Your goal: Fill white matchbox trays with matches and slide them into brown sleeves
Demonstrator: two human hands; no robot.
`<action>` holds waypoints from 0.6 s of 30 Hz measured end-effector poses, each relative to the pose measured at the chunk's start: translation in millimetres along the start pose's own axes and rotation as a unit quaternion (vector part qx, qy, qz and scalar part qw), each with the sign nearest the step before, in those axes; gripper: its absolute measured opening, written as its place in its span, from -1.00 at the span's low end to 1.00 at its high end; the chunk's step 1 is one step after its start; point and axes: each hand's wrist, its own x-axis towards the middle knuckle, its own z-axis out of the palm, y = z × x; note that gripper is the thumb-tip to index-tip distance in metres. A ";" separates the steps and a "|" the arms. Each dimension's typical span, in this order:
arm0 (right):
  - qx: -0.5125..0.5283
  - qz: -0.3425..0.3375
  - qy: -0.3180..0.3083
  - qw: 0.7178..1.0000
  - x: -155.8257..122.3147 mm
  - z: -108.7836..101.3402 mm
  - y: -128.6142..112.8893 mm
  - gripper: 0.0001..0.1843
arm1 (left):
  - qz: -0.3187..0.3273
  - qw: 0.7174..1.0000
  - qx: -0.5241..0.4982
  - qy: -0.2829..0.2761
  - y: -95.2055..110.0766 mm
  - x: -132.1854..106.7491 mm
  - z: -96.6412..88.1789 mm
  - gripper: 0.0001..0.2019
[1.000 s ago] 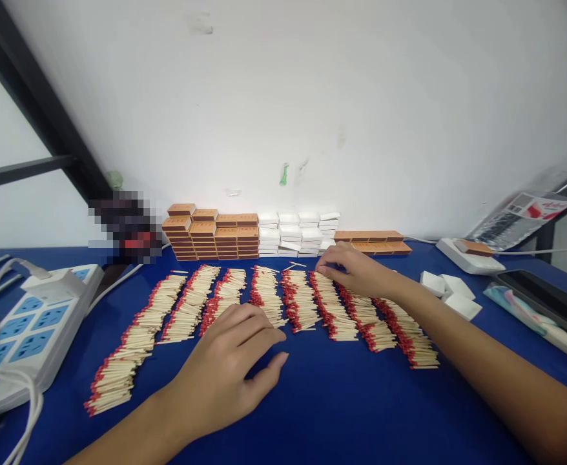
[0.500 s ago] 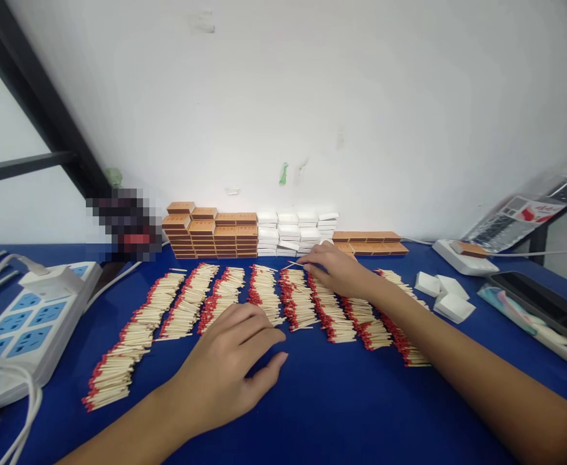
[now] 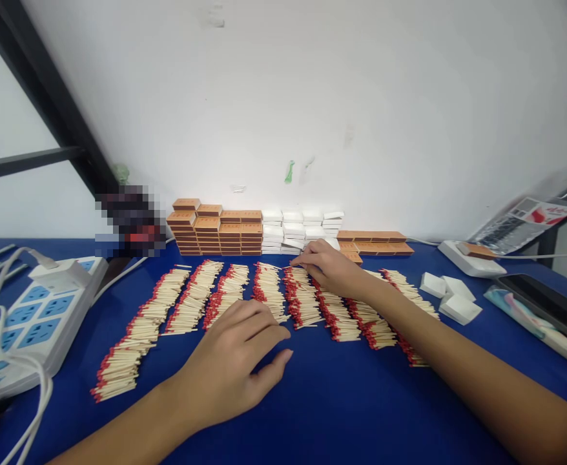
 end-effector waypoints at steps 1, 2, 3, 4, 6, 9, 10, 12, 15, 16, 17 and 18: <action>-0.002 -0.002 -0.002 1.000 -0.6 -0.5 0.7 -0.54 | 0.000 1.000 0.001 0.001 0.1 0.1 -0.1 -0.89; -0.004 -0.001 -0.005 1.000 -1.3 -1.2 1.4 -0.54 | -0.001 1.000 0.001 0.001 0.3 0.2 -0.1 -0.89; -0.007 -0.001 -0.008 1.000 -2.1 -1.9 2.1 -0.54 | -0.001 1.000 0.001 0.002 0.4 0.3 -0.1 -0.90; -0.009 -0.001 -0.009 1.000 -2.9 -2.6 2.6 -0.54 | -0.001 1.000 0.000 0.002 0.5 0.4 0.0 -0.90; -0.013 -0.004 -0.010 1.000 -4.2 -3.5 3.2 -0.52 | 0.000 1.000 -0.001 0.000 0.4 0.4 0.1 -0.90; -0.026 -0.015 -0.011 0.999 -4.9 -4.4 2.3 -0.51 | 0.002 1.000 0.000 -0.001 -0.1 0.4 0.1 -0.89; -0.036 -0.018 -0.012 0.999 -4.9 -5.0 1.6 -0.51 | 0.003 1.000 0.000 0.000 -0.2 0.3 0.0 -0.89; -0.066 -0.021 -0.016 0.997 -5.2 -7.2 -0.2 -0.52 | 0.001 1.000 0.000 -0.001 -0.2 0.1 -0.5 -0.88; -0.102 -0.018 -0.030 0.994 -6.6 -12.2 -2.9 -0.54 | -0.001 1.000 -0.002 -0.006 0.2 -0.1 -0.9 -0.89; -0.107 -0.015 -0.034 0.994 -7.2 -13.7 -3.6 -0.54 | -0.002 1.000 -0.003 -0.007 0.4 -0.1 -0.9 -0.89; -0.108 -0.011 -0.037 0.993 -7.8 -15.1 -4.0 -0.55 | -0.002 1.000 -0.004 -0.008 0.5 0.0 -0.8 -0.89; -0.105 -0.008 -0.038 0.994 -8.5 -16.0 -4.2 -0.55 | -0.002 1.000 -0.004 -0.009 0.5 0.0 -0.6 -0.89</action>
